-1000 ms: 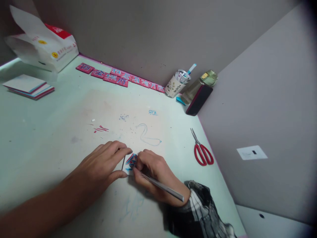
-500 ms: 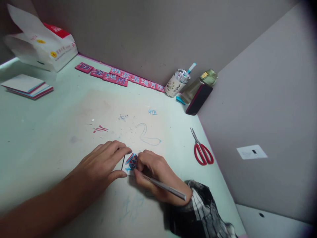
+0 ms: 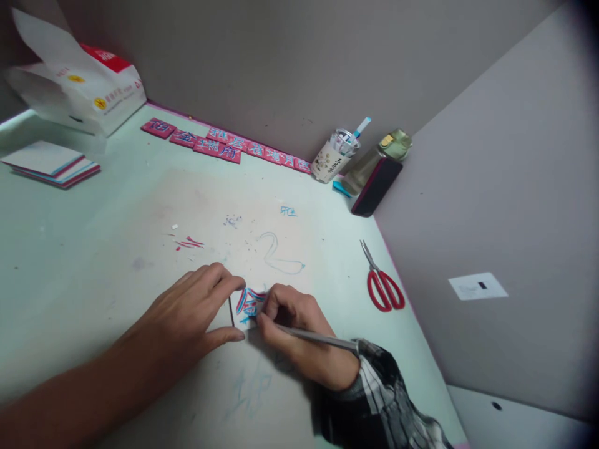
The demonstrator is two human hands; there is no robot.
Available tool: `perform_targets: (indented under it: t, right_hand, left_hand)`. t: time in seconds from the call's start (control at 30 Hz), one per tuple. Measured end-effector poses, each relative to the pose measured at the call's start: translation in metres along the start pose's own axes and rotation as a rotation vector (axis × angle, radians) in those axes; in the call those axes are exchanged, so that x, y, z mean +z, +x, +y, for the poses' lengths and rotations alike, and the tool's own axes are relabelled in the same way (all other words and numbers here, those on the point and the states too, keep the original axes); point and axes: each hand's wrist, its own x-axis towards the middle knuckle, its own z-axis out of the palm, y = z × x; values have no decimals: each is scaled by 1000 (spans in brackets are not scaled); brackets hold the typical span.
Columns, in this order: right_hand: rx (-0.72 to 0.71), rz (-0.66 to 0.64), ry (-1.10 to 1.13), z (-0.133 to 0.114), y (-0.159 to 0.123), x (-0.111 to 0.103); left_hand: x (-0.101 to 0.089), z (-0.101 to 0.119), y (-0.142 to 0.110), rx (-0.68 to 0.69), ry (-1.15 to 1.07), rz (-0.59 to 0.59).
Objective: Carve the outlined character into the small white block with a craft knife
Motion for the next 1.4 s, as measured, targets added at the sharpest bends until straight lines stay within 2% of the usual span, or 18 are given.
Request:
perform_targets:
  t: [0.1, 0.23, 0.57, 0.73, 1.07, 1.4]
  right_hand:
    - [30, 34, 13, 2, 0, -1]
    - [40, 40, 40, 6, 0, -3]
    - [-3, 9, 28, 5, -1, -3]
    - [1, -19, -9, 2, -2, -6]
    - [-35, -41, -76, 1, -4, -7]
    - [29, 6, 128, 5, -2, -6]
  left_hand:
    - [2, -6, -3, 66, 47, 43]
    - [3, -11, -3, 139, 67, -9]
    - [1, 6, -2, 46, 20, 67]
    - [-1, 9, 1, 88, 23, 76]
    - [-2, 8, 0, 72, 30, 56]
    - [0, 7, 0, 90, 64, 88]
